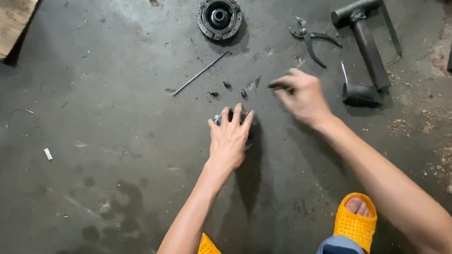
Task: The person sits on the workshop floor disassembling a motorcycle clutch assembly. They use pliers to grip parts, a long rod to press components out of the clutch hub, and a hammer to tap parts, separating brake shoes, springs, and plates and setting pieces aside on the floor.
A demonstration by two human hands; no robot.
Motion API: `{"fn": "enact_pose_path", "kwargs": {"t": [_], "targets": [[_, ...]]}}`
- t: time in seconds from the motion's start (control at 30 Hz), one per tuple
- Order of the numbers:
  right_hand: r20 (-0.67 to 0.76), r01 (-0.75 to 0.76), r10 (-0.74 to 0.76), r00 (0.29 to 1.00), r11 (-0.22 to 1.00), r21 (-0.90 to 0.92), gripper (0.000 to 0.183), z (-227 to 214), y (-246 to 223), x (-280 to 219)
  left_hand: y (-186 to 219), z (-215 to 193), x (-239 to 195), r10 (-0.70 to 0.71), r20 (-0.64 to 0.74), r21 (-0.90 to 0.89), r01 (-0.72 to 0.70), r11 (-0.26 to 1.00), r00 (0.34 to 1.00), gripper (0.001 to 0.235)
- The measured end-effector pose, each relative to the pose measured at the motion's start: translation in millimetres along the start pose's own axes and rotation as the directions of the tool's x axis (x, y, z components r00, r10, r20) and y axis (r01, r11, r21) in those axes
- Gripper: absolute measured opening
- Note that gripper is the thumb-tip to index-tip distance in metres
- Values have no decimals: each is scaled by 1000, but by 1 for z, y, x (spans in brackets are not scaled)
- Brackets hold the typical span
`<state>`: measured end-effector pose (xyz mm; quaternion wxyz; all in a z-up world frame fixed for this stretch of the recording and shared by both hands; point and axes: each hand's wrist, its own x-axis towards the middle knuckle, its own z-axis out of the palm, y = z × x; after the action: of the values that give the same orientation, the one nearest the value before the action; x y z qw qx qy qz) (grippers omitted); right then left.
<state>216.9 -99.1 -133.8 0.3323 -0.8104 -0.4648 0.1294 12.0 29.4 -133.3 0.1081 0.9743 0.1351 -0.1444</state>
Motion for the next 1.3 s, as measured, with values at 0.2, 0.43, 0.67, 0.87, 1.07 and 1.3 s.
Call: {"fn": "enact_pose_path", "kwargs": {"t": [0.2,0.43,0.67,0.87,1.07,1.3], "targets": [[170,262,-218,961,913,-313,12,62,-20,29,-4,-25,-16,46,55,27,-48,998,997,115],[-26,-22,22,999,1000,-2,17,20,0,10,-7,-30,17,114,-88,-39,-118,992,990,79],[218,-426,369,904,731,533,18,-12,1,-14,18,-43,25,124,-485,-268,-283,921,866,71],[419,-571,391,819,484,663,14,11,-6,-23,22,-51,11,-41,-489,-599,-301,742,871,28],[75,-344,360,930,777,527,17,-23,7,23,1,-30,13,-439,-132,-973,-32,229,889,17],[8,-234,272,962,840,-490,48,1,122,90,-21,-18,-11,-544,197,-859,-125,-497,816,27]]}}
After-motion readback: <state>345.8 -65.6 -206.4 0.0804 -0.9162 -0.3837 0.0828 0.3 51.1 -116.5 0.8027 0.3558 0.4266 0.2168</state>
